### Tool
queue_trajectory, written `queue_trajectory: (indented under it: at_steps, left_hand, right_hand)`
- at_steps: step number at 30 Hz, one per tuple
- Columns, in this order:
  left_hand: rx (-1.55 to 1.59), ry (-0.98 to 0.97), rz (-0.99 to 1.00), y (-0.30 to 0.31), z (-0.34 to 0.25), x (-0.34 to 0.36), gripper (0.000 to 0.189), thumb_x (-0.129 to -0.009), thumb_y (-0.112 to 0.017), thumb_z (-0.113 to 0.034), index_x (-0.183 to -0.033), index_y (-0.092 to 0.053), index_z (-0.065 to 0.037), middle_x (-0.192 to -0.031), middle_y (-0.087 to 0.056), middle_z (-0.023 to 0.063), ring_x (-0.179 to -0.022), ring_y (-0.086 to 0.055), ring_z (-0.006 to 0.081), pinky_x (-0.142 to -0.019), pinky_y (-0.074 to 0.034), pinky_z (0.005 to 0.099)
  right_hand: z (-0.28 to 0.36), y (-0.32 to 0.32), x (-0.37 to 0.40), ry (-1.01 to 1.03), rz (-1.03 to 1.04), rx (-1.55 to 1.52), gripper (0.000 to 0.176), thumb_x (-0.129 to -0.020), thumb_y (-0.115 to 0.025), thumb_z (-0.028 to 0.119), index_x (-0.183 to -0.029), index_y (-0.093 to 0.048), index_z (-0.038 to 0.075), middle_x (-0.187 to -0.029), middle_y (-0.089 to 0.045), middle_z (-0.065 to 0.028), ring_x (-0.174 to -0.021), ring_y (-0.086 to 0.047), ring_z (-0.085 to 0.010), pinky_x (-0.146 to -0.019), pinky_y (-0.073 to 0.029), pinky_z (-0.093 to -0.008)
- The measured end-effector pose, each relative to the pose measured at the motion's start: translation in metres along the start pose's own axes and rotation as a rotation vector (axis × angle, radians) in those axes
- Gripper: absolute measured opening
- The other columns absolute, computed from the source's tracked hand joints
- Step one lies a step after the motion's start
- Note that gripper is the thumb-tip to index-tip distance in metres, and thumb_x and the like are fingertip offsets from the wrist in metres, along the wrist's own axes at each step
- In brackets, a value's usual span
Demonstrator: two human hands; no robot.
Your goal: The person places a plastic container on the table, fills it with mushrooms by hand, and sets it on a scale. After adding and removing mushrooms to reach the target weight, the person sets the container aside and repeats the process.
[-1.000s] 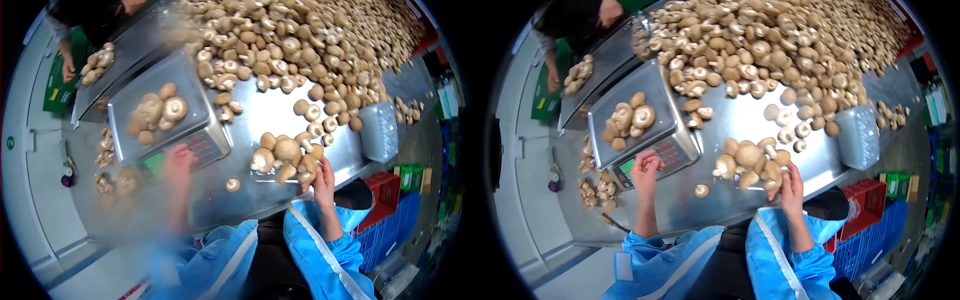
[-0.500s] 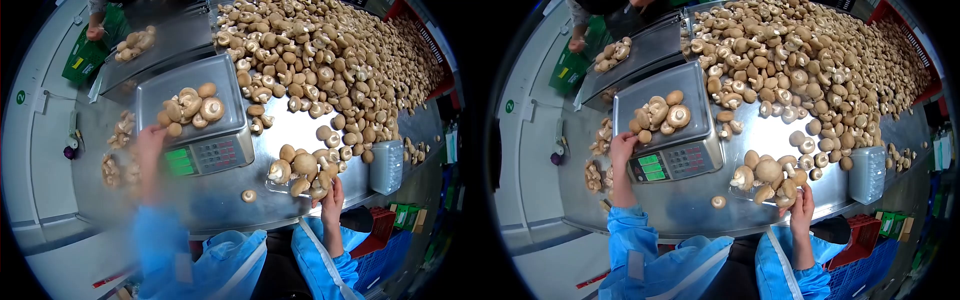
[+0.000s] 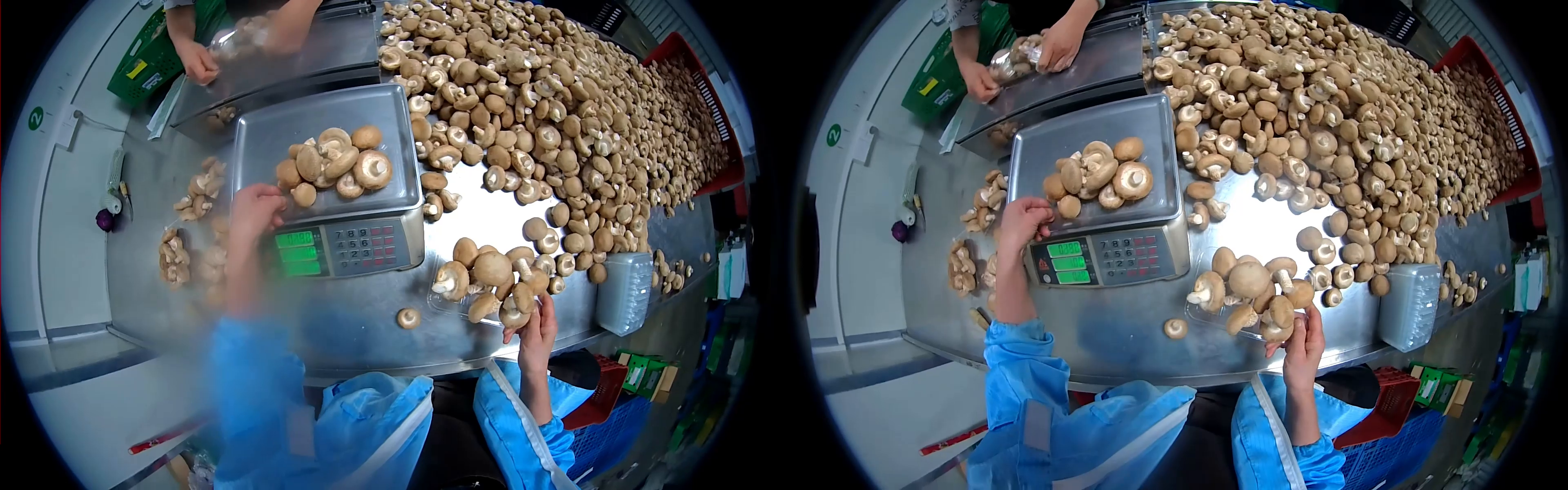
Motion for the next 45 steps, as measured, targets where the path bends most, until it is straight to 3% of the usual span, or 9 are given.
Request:
queue_trajectory:
  at_steps: [5, 8, 14, 24, 27, 33, 43, 45]
  left_hand:
    - [-0.022, -0.006, -0.055, 0.015, -0.001, 0.012, 0.016, -0.084, -0.066, -0.004, -0.099, -0.065, 0.003, -0.074, -0.067, 0.0064, -0.047, -0.057, 0.0091, -0.039, -0.041, 0.022]
    - [-0.036, -0.015, -0.005, 0.016, 0.005, 0.01, 0.025, -0.081, -0.07, -0.011, -0.102, -0.066, 0.002, -0.079, -0.069, 0.0071, -0.052, -0.062, 0.0113, -0.044, -0.047, 0.0251]
    - [-0.088, -0.03, 0.014, 0.0, -0.01, 0.012, 0.026, -0.08, -0.072, -0.013, -0.101, -0.066, 0.002, -0.082, -0.07, 0.0074, -0.05, -0.06, 0.011, -0.044, -0.047, 0.025]
    - [-0.148, -0.051, 0.102, -0.026, 0.0, -0.012, 0.01, -0.08, -0.069, -0.009, -0.084, -0.068, 0.001, -0.068, -0.068, 0.0059, -0.05, -0.06, 0.0119, -0.047, -0.048, 0.026]
    - [-0.03, 0.003, 0.094, -0.028, -0.008, -0.004, 0.011, -0.084, -0.066, -0.008, -0.087, -0.064, 0.002, -0.077, -0.069, 0.0103, -0.057, -0.066, 0.0159, -0.05, -0.053, 0.0276]
    - [0.723, -0.037, 0.22, -0.039, -0.005, 0.004, 0.007, -0.095, -0.052, -0.002, -0.091, -0.049, 0.002, -0.1, -0.064, 0.0246, -0.09, -0.071, 0.0368, -0.073, -0.062, 0.0366]
    - [1.012, -0.13, 0.268, -0.044, -0.006, 0.01, 0.009, -0.098, -0.041, 0.001, -0.09, -0.045, 0.0, -0.11, -0.061, 0.0315, -0.11, -0.063, 0.0437, -0.096, -0.054, 0.0469]
    - [1.087, -0.15, 0.293, -0.042, 0.002, 0.002, 0.008, -0.099, -0.043, 0.0, -0.092, -0.047, 0.0, -0.114, -0.059, 0.0331, -0.114, -0.06, 0.0471, -0.097, -0.055, 0.0484]
  right_hand:
    - [0.005, -0.008, 0.0, 0.012, 0.047, 0.024, 0.037, -0.106, -0.036, 0.013, -0.14, -0.036, -0.001, -0.097, -0.063, -0.0138, -0.059, -0.063, -0.0165, -0.047, -0.052, -0.0255]
    - [0.004, -0.011, 0.0, 0.007, 0.049, 0.041, 0.037, -0.106, -0.037, 0.014, -0.14, -0.037, 0.0, -0.098, -0.063, -0.0138, -0.058, -0.062, -0.016, -0.047, -0.051, -0.0252]
    - [0.005, -0.011, 0.002, 0.013, 0.025, 0.038, 0.037, -0.107, -0.037, 0.016, -0.14, -0.038, 0.0, -0.1, -0.063, -0.0124, -0.058, -0.061, -0.0146, -0.046, -0.05, -0.0246]
    - [0.001, -0.01, 0.001, 0.005, 0.051, 0.017, 0.036, -0.107, -0.038, 0.015, -0.139, -0.039, 0.0, -0.099, -0.062, -0.0112, -0.058, -0.062, -0.015, -0.045, -0.05, -0.0254]
    - [0.001, -0.012, 0.001, 0.006, 0.043, 0.02, 0.035, -0.106, -0.038, 0.015, -0.138, -0.039, 0.0, -0.099, -0.062, -0.0115, -0.057, -0.061, -0.0156, -0.045, -0.05, -0.0257]
    - [-0.003, -0.008, -0.001, -0.006, 0.032, 0.016, 0.036, -0.107, -0.038, 0.016, -0.139, -0.038, 0.0, -0.098, -0.062, -0.0123, -0.057, -0.061, -0.0166, -0.045, -0.05, -0.0266]
    - [0.015, -0.02, -0.014, -0.014, 0.042, 0.072, 0.035, -0.107, -0.036, 0.016, -0.138, -0.039, 0.0, -0.1, -0.063, -0.0132, -0.059, -0.061, -0.0166, -0.046, -0.05, -0.0267]
    - [0.018, -0.026, -0.019, -0.004, 0.067, 0.092, 0.035, -0.107, -0.036, 0.016, -0.138, -0.039, 0.001, -0.1, -0.064, -0.0135, -0.058, -0.061, -0.0171, -0.046, -0.05, -0.0265]
Point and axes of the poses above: each hand's wrist, its own x-axis away from the middle knuckle, its own y-axis out of the back of the hand, z = x × y, the point moved 6 cm from there along -x, towards the middle knuckle
